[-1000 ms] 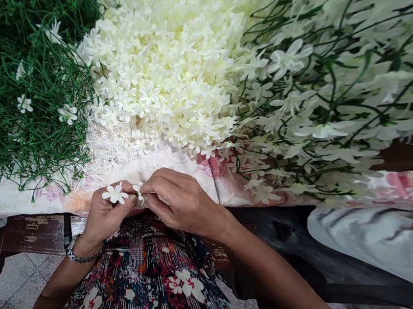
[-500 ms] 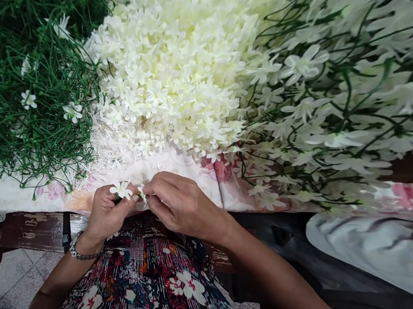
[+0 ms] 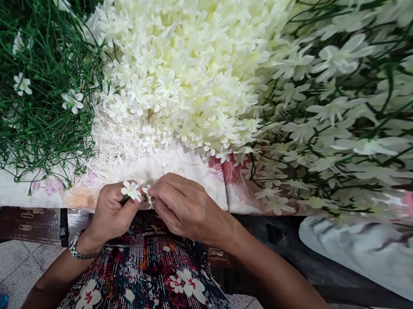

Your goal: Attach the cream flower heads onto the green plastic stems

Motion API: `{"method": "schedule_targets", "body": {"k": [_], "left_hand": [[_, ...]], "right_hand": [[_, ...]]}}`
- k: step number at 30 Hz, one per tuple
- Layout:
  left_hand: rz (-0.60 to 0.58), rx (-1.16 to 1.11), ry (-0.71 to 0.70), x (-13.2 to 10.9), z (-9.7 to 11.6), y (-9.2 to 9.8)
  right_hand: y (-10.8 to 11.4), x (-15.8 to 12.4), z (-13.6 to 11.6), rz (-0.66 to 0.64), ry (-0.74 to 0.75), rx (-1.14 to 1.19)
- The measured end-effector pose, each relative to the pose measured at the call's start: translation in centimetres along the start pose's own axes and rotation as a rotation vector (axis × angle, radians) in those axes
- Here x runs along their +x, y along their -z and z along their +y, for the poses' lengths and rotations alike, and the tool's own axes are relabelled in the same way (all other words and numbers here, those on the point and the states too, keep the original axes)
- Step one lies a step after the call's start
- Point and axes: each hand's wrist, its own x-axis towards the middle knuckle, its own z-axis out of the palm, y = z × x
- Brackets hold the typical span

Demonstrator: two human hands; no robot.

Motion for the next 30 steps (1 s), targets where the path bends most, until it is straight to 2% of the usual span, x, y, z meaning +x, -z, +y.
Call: {"method": "schedule_targets", "body": {"k": [12,19,24,28,30], "left_hand": [[-0.017,0.072,0.007,0.2,0.0,0.0],[0.026,0.099,0.006,0.2,0.0,-0.1],[0.007,-0.091,0.050,0.0,-0.3,0.3],[-0.035,-0.361,0.171,-0.1,-0.6,0.8],[-0.062,-0.421,0.204,-0.1,-0.5,0.9]], "right_hand": [[-0.2,-0.2,0.2,-0.027,-0.002,-0.030],[-0.2,-0.1,0.3,-0.043,-0.015,-0.041],[0.7,0.0,0.0,-0.022,-0.021,-0.041],[1.2,0.3,-0.2,0.039,0.060,-0.086],[1.4,0.5,-0.4,0.044,0.098,-0.087]]}}
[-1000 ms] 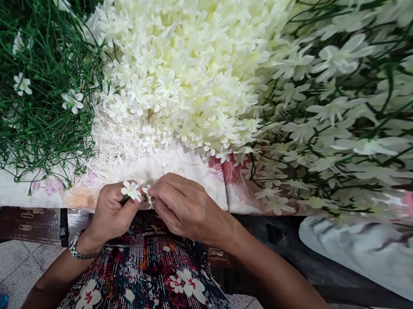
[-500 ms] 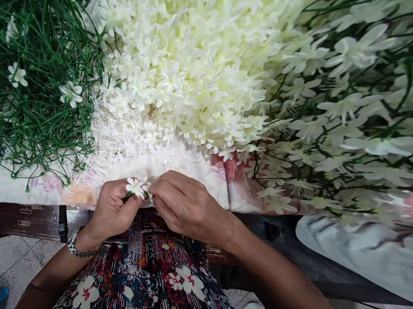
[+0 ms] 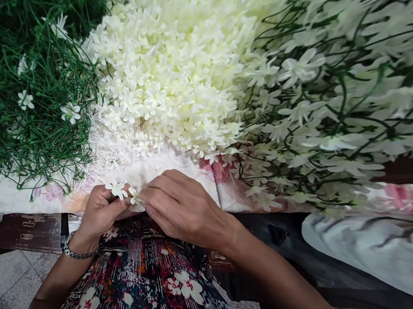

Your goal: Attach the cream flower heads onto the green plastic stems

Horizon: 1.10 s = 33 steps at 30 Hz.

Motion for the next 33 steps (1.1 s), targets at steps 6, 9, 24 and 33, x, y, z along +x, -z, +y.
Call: {"method": "schedule_targets", "body": {"k": [6,9,24,33], "left_hand": [[-0.009,0.038,0.020,-0.1,0.0,0.1],[-0.021,0.066,-0.011,-0.1,0.1,0.1],[0.001,0.174,-0.104,0.0,0.3,-0.4],[0.036,0.182,-0.122,0.1,0.2,-0.6]], "right_hand": [[0.2,0.6,-0.4,-0.063,0.064,-0.061],[0.2,0.6,-0.4,-0.077,0.089,-0.085],[-1.3,-0.1,-0.2,-0.044,0.012,0.002],[-1.6,-0.1,0.0,-0.021,0.030,-0.017]]}}
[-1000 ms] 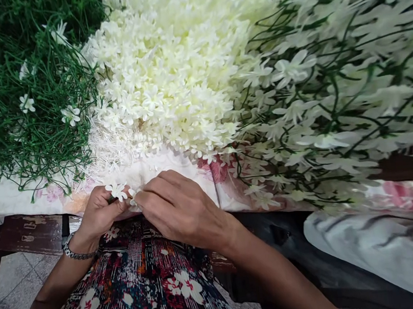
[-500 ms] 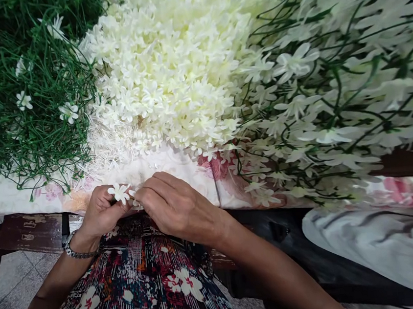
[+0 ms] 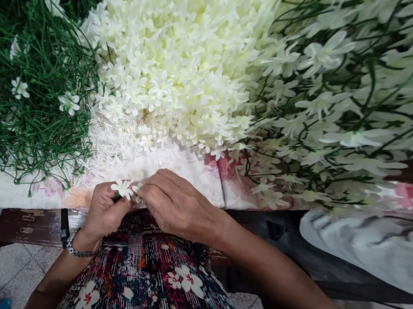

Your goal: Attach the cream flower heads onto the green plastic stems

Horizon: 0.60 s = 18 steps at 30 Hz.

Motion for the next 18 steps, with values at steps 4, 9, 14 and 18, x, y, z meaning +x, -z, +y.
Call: {"method": "schedule_targets", "body": {"k": [4,9,14,18], "left_hand": [[0.025,-0.060,0.027,-0.14,0.14,-0.03],[-0.021,-0.241,0.175,-0.54,0.03,0.47],[0.002,-0.412,0.277,-0.46,0.49,0.50],[0.057,-0.533,0.279,-0.45,0.96,0.33]], "right_hand": [[0.27,0.02,0.31,0.018,0.016,0.014],[0.83,0.07,0.52,0.041,0.095,-0.015],[0.83,0.08,0.36,0.101,0.068,-0.012],[0.92,0.06,-0.10,0.116,-0.043,0.122]]}}
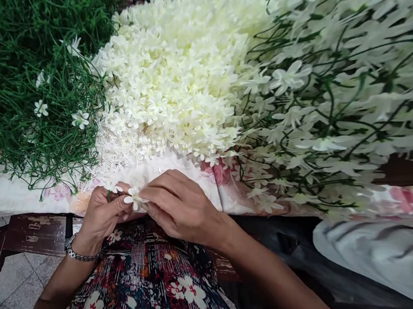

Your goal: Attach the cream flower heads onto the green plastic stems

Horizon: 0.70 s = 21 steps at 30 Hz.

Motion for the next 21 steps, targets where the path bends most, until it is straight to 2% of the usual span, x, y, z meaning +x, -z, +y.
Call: {"method": "schedule_targets", "body": {"k": [7,10,13,17,21], "left_hand": [[0.084,0.021,-0.090,-0.4,-0.7,0.1],[0.074,0.095,-0.210,-0.4,-1.0,0.2],[0.056,0.161,-0.301,-0.3,-1.1,0.4],[0.072,0.196,-0.333,-0.2,-1.2,0.4],[0.093,0.227,-0.411,-0.1,-1.4,0.1]], "right_hand": [[0.2,0.1,-0.8,0.008,-0.162,0.156],[0.0,0.1,-0.9,0.009,-0.200,0.164],[-0.2,0.2,-0.9,0.030,-0.179,0.134],[-0.4,0.2,-0.9,0.061,-0.111,0.037],[-0.5,0.3,-0.9,0.034,-0.089,-0.027]]}}
